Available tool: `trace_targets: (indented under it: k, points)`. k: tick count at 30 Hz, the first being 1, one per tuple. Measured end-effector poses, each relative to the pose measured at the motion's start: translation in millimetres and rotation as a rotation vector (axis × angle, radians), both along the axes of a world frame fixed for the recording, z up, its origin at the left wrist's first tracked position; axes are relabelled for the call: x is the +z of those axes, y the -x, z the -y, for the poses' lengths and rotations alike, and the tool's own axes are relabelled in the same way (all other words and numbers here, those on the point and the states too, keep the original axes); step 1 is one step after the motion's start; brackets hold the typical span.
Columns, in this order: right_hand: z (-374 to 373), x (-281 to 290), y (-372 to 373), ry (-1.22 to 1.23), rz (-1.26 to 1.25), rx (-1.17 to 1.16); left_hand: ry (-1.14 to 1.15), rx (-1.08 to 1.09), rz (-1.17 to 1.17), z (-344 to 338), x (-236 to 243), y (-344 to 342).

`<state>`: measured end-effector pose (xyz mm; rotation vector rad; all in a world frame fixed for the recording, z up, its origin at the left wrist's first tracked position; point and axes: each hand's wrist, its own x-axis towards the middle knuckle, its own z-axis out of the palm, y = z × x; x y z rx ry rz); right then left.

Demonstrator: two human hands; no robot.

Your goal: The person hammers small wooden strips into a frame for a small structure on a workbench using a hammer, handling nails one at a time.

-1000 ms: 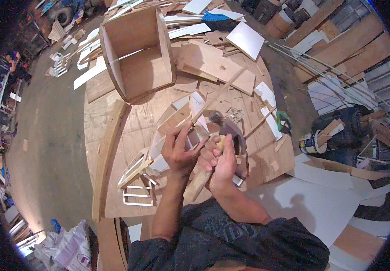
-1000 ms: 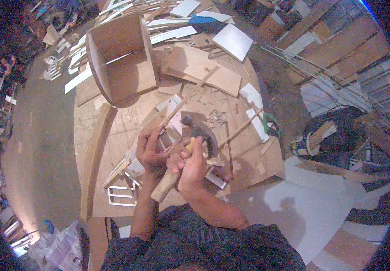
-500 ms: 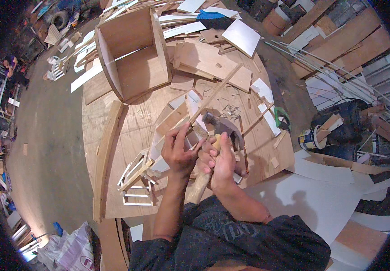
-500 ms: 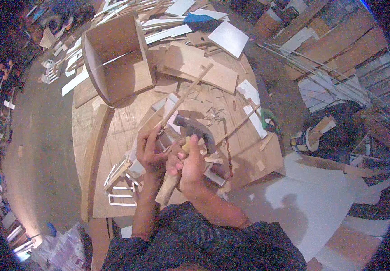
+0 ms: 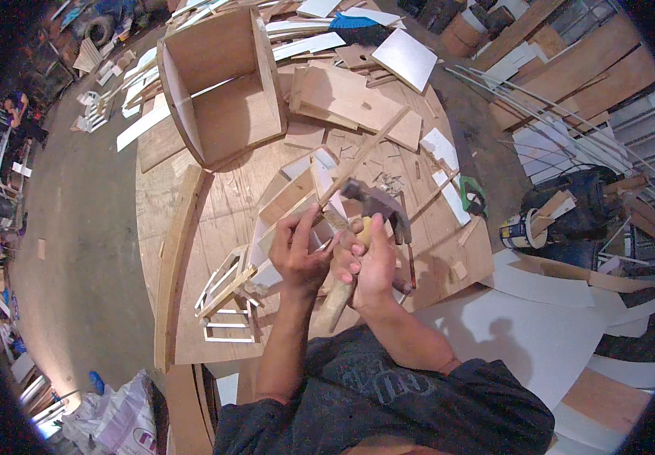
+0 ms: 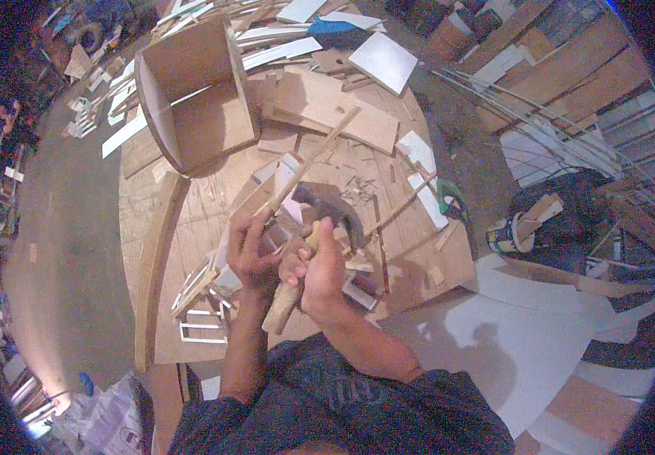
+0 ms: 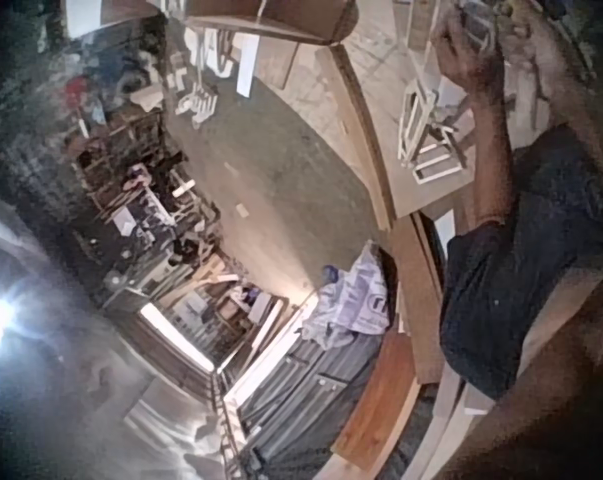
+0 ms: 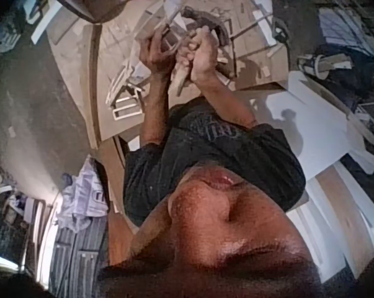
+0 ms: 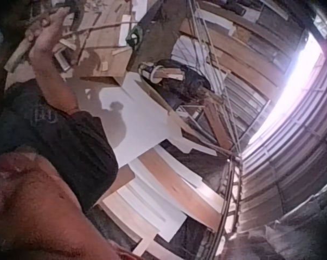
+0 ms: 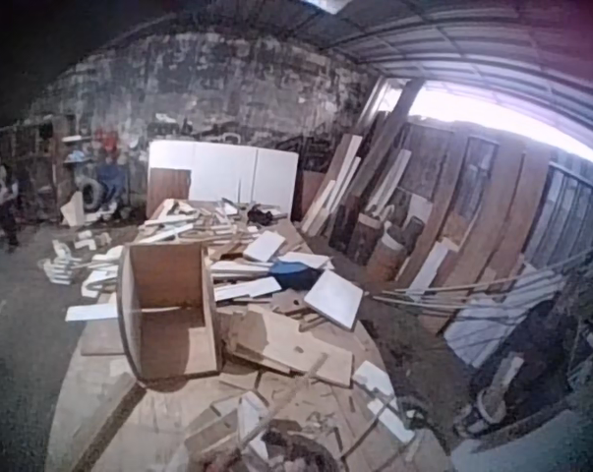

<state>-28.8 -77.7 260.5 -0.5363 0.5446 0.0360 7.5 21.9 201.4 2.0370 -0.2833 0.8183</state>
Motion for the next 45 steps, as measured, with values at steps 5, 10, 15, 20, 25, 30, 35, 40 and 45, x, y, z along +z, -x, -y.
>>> trace_targets:
  k: [5, 10, 15, 20, 25, 30, 35, 40, 45]
  points:
    - [-5, -6, 8, 0.046, -0.027, 0.119, -0.022, -0.007, 0.016, -4, 5, -3]
    - [-6, -4, 8, -0.012, -0.027, 0.108, -0.041, -0.006, 0.027, -5, 2, -1]
    - [-7, -1, 3, -0.04, 0.019, 0.023, -0.006, -0.008, 0.06, -5, 2, -4]
    - [-7, 1, 0, -0.132, 0.024, 0.015, 0.0, 0.007, 0.021, -5, -7, 1]
    - [-6, 2, 0, -0.038, 0.004, 0.053, 0.015, 0.0, 0.021, -4, -3, -1]
    - [-5, -4, 3, -0.062, 0.008, 0.074, 0.018, 0.029, 0.035, -3, -4, -2]
    - [-2, -2, 2, -0.076, -0.01, 0.033, 0.008, -0.017, 0.003, -4, -1, 1]
    - [-4, 0, 0, -0.171, -0.032, 0.042, 0.005, 0.005, -0.034, -3, 2, 4]
    - [-2, 0, 2, -0.106, -0.023, 0.067, 0.008, -0.005, -0.029, -4, 2, 3]
